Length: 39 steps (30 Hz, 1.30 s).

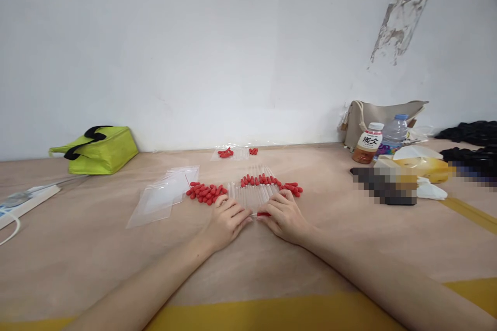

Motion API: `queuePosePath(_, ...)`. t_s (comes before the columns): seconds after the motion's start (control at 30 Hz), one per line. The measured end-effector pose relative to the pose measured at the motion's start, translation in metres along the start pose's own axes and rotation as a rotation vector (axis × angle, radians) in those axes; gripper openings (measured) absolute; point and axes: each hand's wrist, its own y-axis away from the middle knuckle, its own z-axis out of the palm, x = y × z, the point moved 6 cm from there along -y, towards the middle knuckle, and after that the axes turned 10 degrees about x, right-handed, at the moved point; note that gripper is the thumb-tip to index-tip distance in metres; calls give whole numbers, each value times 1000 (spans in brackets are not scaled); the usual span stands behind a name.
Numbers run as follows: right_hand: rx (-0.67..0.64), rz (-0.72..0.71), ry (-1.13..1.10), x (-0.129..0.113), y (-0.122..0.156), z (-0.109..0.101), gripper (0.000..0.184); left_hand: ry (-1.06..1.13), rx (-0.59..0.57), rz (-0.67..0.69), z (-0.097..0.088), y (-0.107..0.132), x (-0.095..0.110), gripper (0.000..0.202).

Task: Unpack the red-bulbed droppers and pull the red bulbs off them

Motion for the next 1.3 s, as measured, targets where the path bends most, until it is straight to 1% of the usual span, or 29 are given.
queuePosePath(0.17,-23,-15,40,-3,0,-3,17,-42,-44,-19,-2,2,1,17)
queuePosePath(0.27,-35,-14,34,-4,0,-4,21,-35,-34,-19,-6,2,2,19)
queuePosePath(0.4,-45,-19,9,-4,0,-5,25,-14,-16,-16,-10,0,4,17)
queuePosePath(0.57,-25,-39,-19,-5,2,-7,20,5,-5,13,-13,-1,6,15)
queuePosePath(0.67,-16,-22,-47,1,6,-8,16,26,0,-22,-12,4,-1,15)
queuePosePath(0.73,13,75,-106,12,9,-11,17,44,17,-108,-12,9,-12,16)
queuePosePath(0.77,46,160,-151,21,10,-13,17,54,25,-164,-12,11,-19,17)
queuePosePath(0.83,126,373,-246,44,11,-18,20,72,29,-264,-11,15,-30,22)
queuePosePath(0.9,175,580,-295,72,11,-22,23,61,26,-326,-9,14,-38,28)
queuePosePath(1.0,145,837,-237,120,9,-23,24,-1,34,-343,-7,9,-47,36)
queuePosePath(1.03,98,957,-219,137,11,-21,24,-21,43,-338,-6,7,-49,36)
queuePosePath(1.07,15,1103,-226,153,15,-16,24,-33,54,-328,-6,5,-51,35)
queuePosePath(1.1,-8,1164,-217,166,17,-14,27,-39,67,-315,-5,3,-53,33)
queuePosePath(1.17,-29,1235,-192,186,19,-9,25,-41,93,-275,-4,-1,-54,27)
queuePosePath(1.23,-59,1262,-182,197,22,0,17,-42,102,-220,-1,-3,-52,22)
queuePosePath(1.3,-110,1277,-195,200,27,11,13,-39,91,-164,4,-3,-48,20)
